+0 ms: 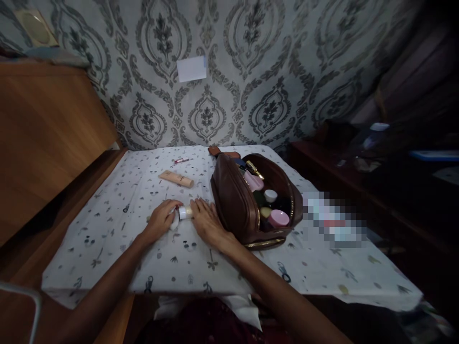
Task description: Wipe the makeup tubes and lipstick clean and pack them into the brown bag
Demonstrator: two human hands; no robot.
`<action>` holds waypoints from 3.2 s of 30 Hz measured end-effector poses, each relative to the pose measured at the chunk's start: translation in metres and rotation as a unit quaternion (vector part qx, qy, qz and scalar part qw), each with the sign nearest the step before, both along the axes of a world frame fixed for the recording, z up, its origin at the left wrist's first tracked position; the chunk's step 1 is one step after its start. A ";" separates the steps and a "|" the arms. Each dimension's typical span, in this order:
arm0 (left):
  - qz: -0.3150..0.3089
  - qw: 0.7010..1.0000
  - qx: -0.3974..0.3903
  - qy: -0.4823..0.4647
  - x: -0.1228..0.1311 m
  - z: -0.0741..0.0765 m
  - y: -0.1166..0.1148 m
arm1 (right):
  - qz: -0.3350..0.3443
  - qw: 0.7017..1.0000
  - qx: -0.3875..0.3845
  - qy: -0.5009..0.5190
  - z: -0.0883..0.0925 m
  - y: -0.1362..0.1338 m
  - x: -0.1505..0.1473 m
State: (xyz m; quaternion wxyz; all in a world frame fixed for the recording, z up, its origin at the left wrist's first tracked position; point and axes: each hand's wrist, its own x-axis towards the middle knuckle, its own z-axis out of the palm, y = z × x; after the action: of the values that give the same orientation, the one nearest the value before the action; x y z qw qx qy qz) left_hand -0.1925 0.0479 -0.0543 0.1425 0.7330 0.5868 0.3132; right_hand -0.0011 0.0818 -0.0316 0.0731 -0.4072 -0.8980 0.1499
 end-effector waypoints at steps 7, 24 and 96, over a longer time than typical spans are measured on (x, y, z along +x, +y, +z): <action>-0.006 0.985 -0.049 -0.166 -0.005 0.007 0.000 | -0.019 0.995 -0.033 0.087 0.004 -0.005 -0.002; -0.003 0.947 -0.150 -0.285 -0.011 0.004 -0.004 | -0.020 0.983 0.088 0.159 -0.024 -0.015 -0.012; 0.159 0.945 0.107 -0.265 -0.004 0.007 -0.003 | -0.094 0.621 -0.542 0.558 -0.024 -0.012 -0.008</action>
State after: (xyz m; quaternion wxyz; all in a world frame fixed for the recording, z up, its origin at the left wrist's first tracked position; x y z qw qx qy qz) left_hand -0.1969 0.0447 -0.0474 0.1621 0.5311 0.6000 0.5759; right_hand -0.0093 0.0697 -0.0557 0.3397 -0.2929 -0.3974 0.8006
